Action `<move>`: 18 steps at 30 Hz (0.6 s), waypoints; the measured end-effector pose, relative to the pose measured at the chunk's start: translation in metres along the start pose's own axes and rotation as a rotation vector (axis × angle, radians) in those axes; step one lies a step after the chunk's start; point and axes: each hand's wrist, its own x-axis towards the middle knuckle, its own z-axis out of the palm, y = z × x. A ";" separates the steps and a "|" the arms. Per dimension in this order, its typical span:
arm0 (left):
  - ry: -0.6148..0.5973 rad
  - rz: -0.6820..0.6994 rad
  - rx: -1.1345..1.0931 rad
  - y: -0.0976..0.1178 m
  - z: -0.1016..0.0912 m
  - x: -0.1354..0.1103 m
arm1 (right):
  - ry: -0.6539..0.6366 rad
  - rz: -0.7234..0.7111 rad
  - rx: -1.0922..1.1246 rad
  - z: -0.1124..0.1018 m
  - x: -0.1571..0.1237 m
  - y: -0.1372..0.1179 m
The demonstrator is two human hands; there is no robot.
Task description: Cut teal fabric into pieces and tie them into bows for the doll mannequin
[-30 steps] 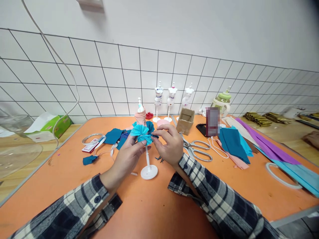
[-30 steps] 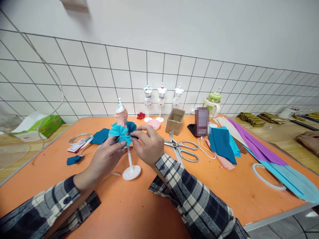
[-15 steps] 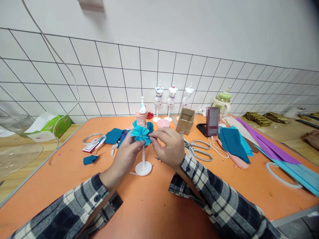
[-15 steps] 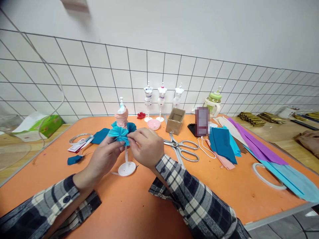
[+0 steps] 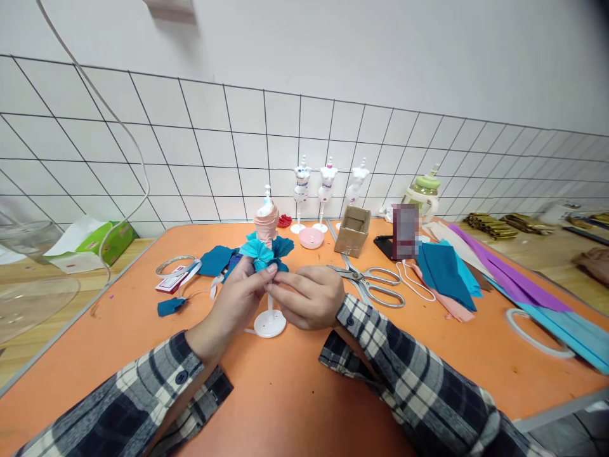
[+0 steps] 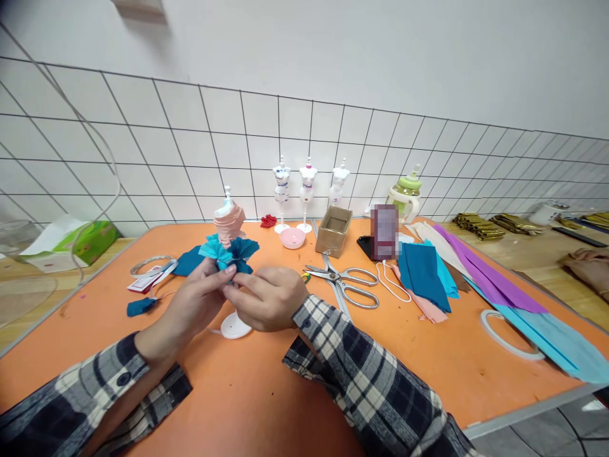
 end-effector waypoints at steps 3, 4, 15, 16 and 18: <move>-0.023 -0.022 -0.022 0.000 0.001 0.001 | 0.210 0.310 0.194 -0.001 0.000 0.000; -0.028 -0.028 -0.038 0.000 0.000 0.002 | 0.252 0.468 0.241 -0.001 0.002 0.001; -0.076 -0.015 0.044 0.000 -0.001 0.003 | -0.237 1.209 1.198 0.007 0.018 0.009; -0.076 -0.022 0.052 -0.001 -0.001 0.003 | -0.257 1.231 1.262 0.006 0.018 0.009; -0.092 -0.050 0.030 -0.002 -0.003 0.004 | -0.290 1.280 1.357 0.005 0.017 0.010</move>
